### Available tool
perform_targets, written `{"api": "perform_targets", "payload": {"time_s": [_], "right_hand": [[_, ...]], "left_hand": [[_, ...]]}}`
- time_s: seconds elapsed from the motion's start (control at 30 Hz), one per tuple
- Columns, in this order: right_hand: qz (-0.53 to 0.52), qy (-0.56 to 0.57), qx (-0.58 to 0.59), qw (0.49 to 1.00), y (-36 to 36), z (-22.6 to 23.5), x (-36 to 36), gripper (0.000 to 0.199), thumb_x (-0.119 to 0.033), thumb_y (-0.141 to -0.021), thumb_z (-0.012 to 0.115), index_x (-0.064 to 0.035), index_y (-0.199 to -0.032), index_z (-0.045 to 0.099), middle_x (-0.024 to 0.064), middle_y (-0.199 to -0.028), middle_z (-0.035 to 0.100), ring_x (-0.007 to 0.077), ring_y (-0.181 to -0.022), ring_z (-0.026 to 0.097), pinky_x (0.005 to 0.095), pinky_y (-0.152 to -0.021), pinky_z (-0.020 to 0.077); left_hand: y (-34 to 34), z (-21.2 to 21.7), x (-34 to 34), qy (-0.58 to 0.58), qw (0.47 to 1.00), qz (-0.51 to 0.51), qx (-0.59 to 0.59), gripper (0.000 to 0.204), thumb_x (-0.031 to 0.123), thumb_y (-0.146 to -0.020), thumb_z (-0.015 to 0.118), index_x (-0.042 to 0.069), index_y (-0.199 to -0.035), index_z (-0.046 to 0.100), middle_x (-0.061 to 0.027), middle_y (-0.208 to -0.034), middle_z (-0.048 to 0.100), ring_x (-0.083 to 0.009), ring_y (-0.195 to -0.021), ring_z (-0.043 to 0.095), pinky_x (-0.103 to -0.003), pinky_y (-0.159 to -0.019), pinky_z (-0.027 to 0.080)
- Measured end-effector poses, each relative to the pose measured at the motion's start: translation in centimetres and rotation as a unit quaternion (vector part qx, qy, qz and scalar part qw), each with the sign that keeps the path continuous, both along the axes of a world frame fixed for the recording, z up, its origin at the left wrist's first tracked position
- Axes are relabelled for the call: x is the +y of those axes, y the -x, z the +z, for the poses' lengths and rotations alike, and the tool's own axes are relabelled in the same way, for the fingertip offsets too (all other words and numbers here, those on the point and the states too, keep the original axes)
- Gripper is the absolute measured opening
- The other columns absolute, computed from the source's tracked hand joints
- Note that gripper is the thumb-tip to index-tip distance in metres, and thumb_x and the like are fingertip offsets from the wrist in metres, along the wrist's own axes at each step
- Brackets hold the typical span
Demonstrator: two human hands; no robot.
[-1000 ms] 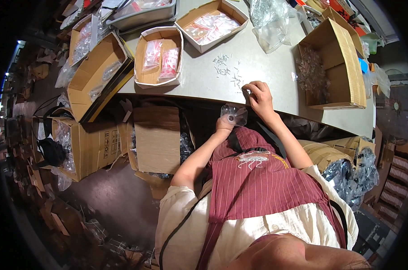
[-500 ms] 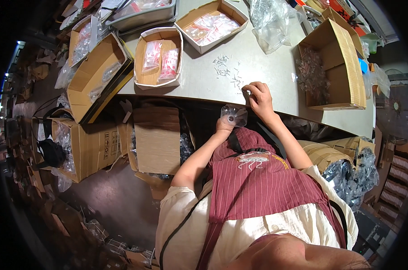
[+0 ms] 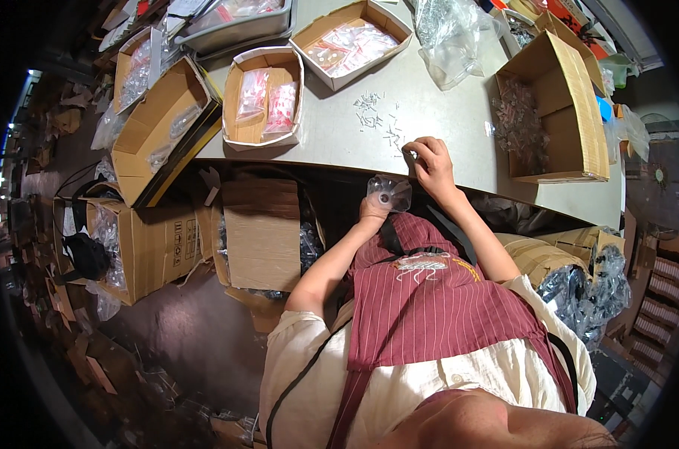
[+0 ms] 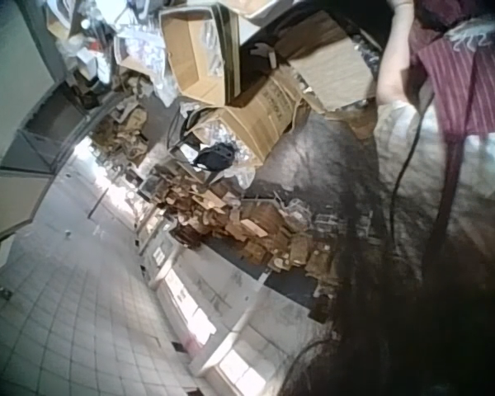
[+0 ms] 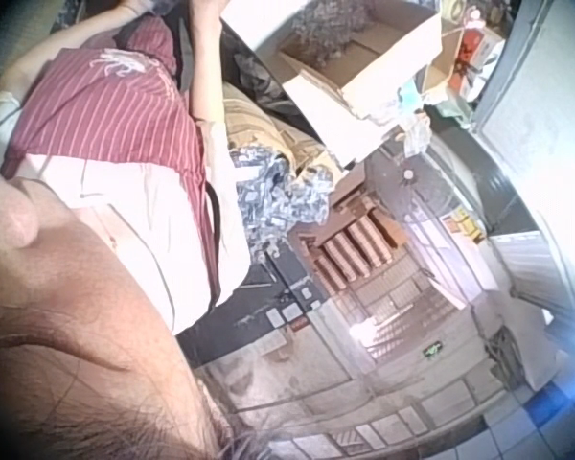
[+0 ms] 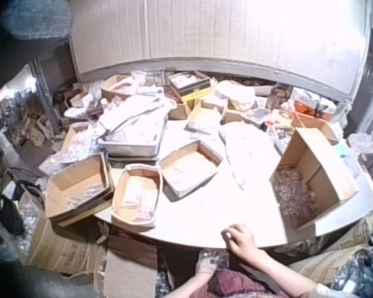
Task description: The person places small metal components into a plastic bag by hand and then puts the bag into a larger container.
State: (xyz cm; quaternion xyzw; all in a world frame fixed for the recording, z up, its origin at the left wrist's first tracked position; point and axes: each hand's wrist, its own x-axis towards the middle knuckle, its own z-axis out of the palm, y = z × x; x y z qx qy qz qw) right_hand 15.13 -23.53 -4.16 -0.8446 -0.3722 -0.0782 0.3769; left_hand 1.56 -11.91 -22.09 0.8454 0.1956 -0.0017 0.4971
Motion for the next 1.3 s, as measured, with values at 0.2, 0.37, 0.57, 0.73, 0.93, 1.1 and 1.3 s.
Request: {"api": "perform_targets", "payload": {"time_s": [0.2, 0.37, 0.57, 0.73, 0.93, 1.1, 1.3], "right_hand": [[-0.002, -0.003, -0.01, 1.0, -0.1, 0.0, -0.1, 0.039, 0.009, -0.07, 0.059, -0.0074, -0.104, 0.071, 0.0112, -0.104, 0.065, 0.0325, -0.097, 0.059, 0.041, -0.086, 0.0497], [-0.001, 0.002, 0.004, 1.0, 0.0, 0.0, -0.1, 0.042, 0.01, -0.07, 0.058, -0.0065, -0.106, 0.071, 0.0122, -0.106, 0.065, 0.0331, -0.1, 0.06, 0.0412, -0.088, 0.0496], [-0.002, -0.004, 0.0, 1.0, -0.1, 0.0, 0.0, 0.041, 0.009, -0.07, 0.058, -0.0062, -0.105, 0.072, 0.0123, -0.105, 0.065, 0.0329, -0.1, 0.06, 0.0409, -0.089, 0.0495], [-0.012, 0.004, 0.013, 1.0, 0.0, 0.0, 0.8, 0.04, 0.009, -0.07, 0.058, -0.0064, -0.104, 0.071, 0.0119, -0.103, 0.065, 0.0325, -0.099, 0.059, 0.0402, -0.087, 0.0493], [0.001, -0.013, 0.008, 1.0, 0.1, 0.2, 1.2, 0.036, 0.008, -0.07, 0.06, -0.009, -0.1, 0.071, 0.0085, -0.098, 0.064, 0.0309, -0.092, 0.058, 0.0393, -0.082, 0.0492], [0.023, -0.011, 0.004, 1.0, 0.3, 0.1, 1.5, 0.037, 0.008, -0.069, 0.061, -0.009, -0.101, 0.071, 0.008, -0.101, 0.066, 0.0308, -0.094, 0.059, 0.0394, -0.082, 0.0505], [0.093, -0.007, 0.033, 0.995, 1.7, 0.2, 0.8, 0.034, 0.008, -0.068, 0.06, -0.007, -0.096, 0.071, 0.0081, -0.101, 0.069, 0.0306, -0.096, 0.063, 0.0394, -0.084, 0.0533]], "left_hand": [[-0.2, 0.6, -0.1, 0.025, 1.0, 0.0, -0.001, 0.024, 0.031, -0.088, 0.07, 0.009, -0.095, 0.078, -0.014, -0.095, 0.076, -0.0304, -0.087, 0.074, -0.039, -0.075, 0.057], [-0.3, 0.5, 0.0, 0.014, 1.0, 0.001, 0.007, 0.026, 0.032, -0.088, 0.07, 0.009, -0.095, 0.078, -0.0135, -0.096, 0.077, -0.0304, -0.088, 0.074, -0.039, -0.076, 0.057], [-0.3, 1.1, 0.0, 0.017, 1.0, -0.01, 0.009, 0.028, 0.035, -0.089, 0.068, 0.009, -0.096, 0.078, -0.0142, -0.096, 0.076, -0.032, -0.089, 0.074, -0.04, -0.076, 0.057], [-0.5, 0.4, 0.0, -0.017, 1.0, -0.019, 0.019, 0.032, 0.039, -0.09, 0.066, 0.009, -0.096, 0.077, -0.016, -0.097, 0.075, -0.0351, -0.091, 0.073, -0.041, -0.075, 0.057], [-0.9, 0.3, -0.2, -0.017, 0.998, -0.005, 0.053, 0.035, 0.04, -0.089, 0.067, 0.008, -0.098, 0.077, -0.0177, -0.097, 0.075, -0.0362, -0.091, 0.072, -0.042, -0.076, 0.057], [-1.0, -1.0, -0.1, -0.02, 1.0, 0.012, 0.02, 0.039, 0.047, -0.087, 0.07, 0.01, -0.099, 0.076, -0.0167, -0.094, 0.075, -0.0369, -0.089, 0.073, -0.043, -0.073, 0.059], [-1.0, -1.7, 0.5, -0.019, 0.999, 0.012, 0.047, 0.048, 0.056, -0.084, 0.071, 0.01, -0.1, 0.076, -0.0177, -0.093, 0.075, -0.0354, -0.09, 0.073, -0.043, -0.074, 0.058]]}}
